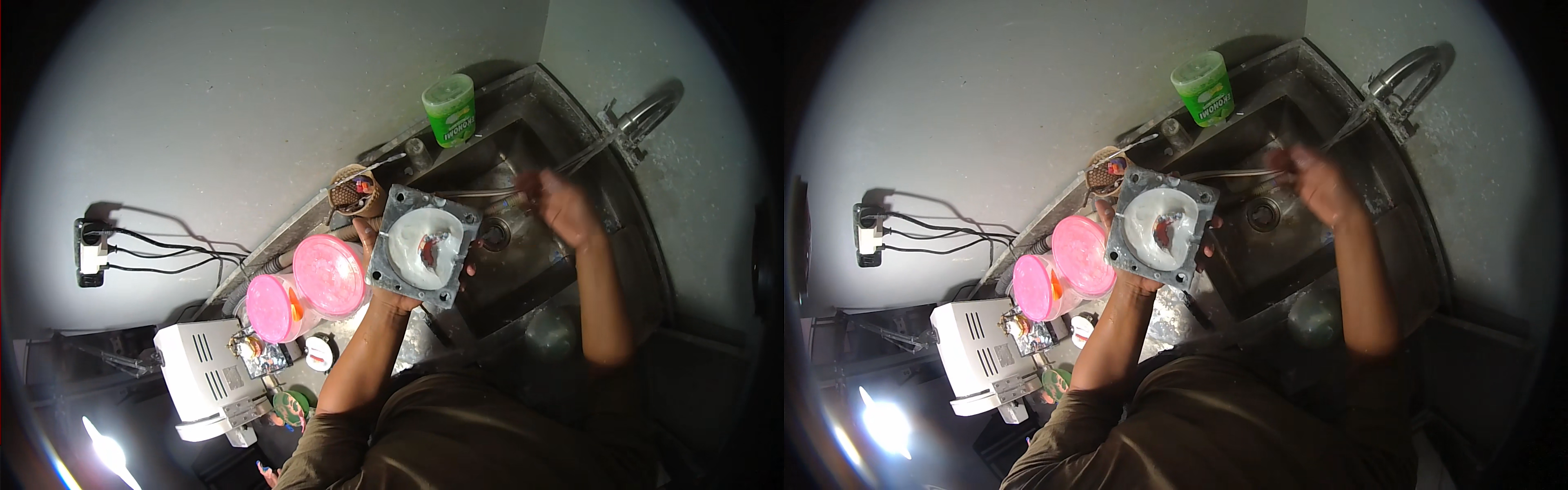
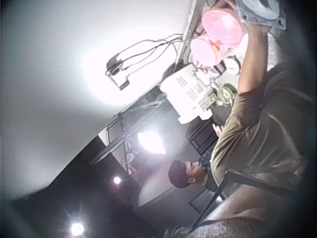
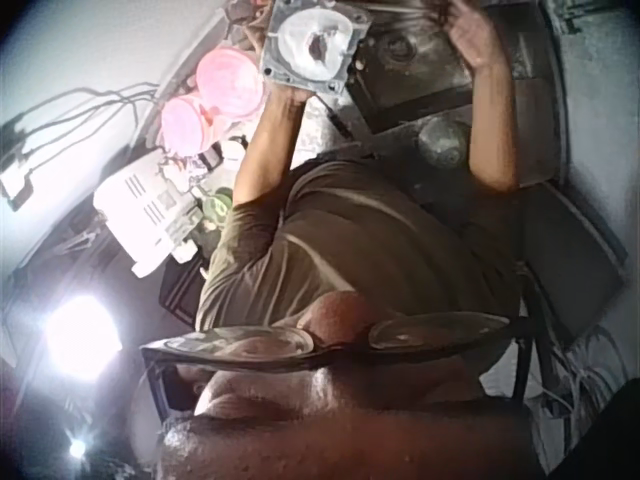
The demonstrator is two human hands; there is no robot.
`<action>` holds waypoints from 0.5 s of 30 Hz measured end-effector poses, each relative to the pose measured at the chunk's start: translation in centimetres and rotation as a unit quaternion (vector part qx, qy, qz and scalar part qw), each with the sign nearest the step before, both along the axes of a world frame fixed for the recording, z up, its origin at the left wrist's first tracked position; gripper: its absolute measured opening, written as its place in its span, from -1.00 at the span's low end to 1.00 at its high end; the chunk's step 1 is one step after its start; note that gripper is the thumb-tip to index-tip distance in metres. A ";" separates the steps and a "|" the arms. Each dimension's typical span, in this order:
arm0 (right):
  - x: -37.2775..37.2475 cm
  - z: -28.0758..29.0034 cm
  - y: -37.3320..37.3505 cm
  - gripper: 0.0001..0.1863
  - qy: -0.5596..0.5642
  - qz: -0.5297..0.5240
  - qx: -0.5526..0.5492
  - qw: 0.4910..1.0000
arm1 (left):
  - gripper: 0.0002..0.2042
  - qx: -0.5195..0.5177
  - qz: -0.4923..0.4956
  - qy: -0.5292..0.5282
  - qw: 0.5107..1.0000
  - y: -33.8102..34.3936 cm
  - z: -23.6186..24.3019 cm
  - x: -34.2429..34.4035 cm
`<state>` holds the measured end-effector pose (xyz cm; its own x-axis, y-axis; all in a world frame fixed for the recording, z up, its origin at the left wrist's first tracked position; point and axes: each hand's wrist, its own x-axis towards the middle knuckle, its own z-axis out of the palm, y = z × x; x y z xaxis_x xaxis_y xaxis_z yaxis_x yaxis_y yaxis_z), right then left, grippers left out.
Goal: The person applies a white substance to the inside of a metal dental flask, positions a dental model within the substance, and uses a small tool to smooth the material around the model before rinsing the flask under a tap.
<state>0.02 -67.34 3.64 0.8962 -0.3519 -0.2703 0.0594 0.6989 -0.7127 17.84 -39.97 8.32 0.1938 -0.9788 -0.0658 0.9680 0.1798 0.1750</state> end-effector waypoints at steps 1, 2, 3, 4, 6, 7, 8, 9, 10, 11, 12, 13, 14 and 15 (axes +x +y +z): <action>0.0 0.3 -0.6 -0.63 -0.017 -0.166 -0.018 0.986 | 0.12 0.004 -0.006 0.008 1.000 0.1 -0.1 0.2; 0.2 2.0 -1.0 -0.59 -0.012 -0.250 0.017 0.968 | 0.14 0.004 -0.012 0.016 1.000 0.2 0.0 0.3; -0.1 2.1 -0.8 -0.55 -0.087 -0.173 -0.033 0.981 | 0.14 0.004 -0.011 0.016 1.000 0.3 0.0 0.3; -1.0 2.2 -0.5 -0.50 -0.159 -0.096 -0.084 0.979 | 0.12 -0.004 -0.022 0.020 1.000 0.0 -0.2 0.2; -1.3 2.1 1.9 -0.43 0.239 0.157 -0.443 0.849 | 0.10 -0.013 -0.034 0.019 0.999 -0.4 0.1 0.2; -1.3 2.3 3.8 -0.37 0.260 0.154 -0.587 0.751 | 0.09 -0.013 -0.033 0.018 0.999 -0.6 0.1 0.1; -0.4 3.3 4.7 -0.37 0.264 0.155 -0.584 0.752 | 0.09 -0.010 -0.034 0.021 0.999 -0.6 0.0 -0.2; 0.7 4.8 5.2 -0.34 0.175 0.073 -0.531 0.826 | 0.09 -0.007 -0.037 0.025 0.999 -0.7 0.1 -0.5; 1.9 5.9 5.9 -0.29 0.086 -0.008 -0.466 0.881 | 0.08 0.019 -0.029 0.011 0.999 -0.4 -0.1 -0.6; 3.7 7.2 6.3 -0.23 0.087 0.039 -0.406 0.909 | 0.07 0.045 -0.019 -0.010 0.999 0.0 0.0 -0.6; 5.0 8.2 6.7 -0.17 0.087 0.082 -0.346 0.931 | 0.07 0.047 -0.021 -0.010 0.999 0.2 -0.3 -0.7; 5.6 7.5 7.3 -0.25 0.099 0.072 -0.467 0.876 | 0.06 0.029 -0.036 -0.007 0.999 -0.1 -0.8 -1.0; 6.5 7.1 7.8 -0.33 0.107 0.062 -0.580 0.805 | 0.06 0.012 -0.048 -0.006 0.999 -0.5 -0.7 -1.2; 6.5 7.2 8.3 -0.31 0.098 0.055 -0.640 0.760 | 0.06 0.068 -0.016 -0.008 0.998 -0.6 -0.4 -1.7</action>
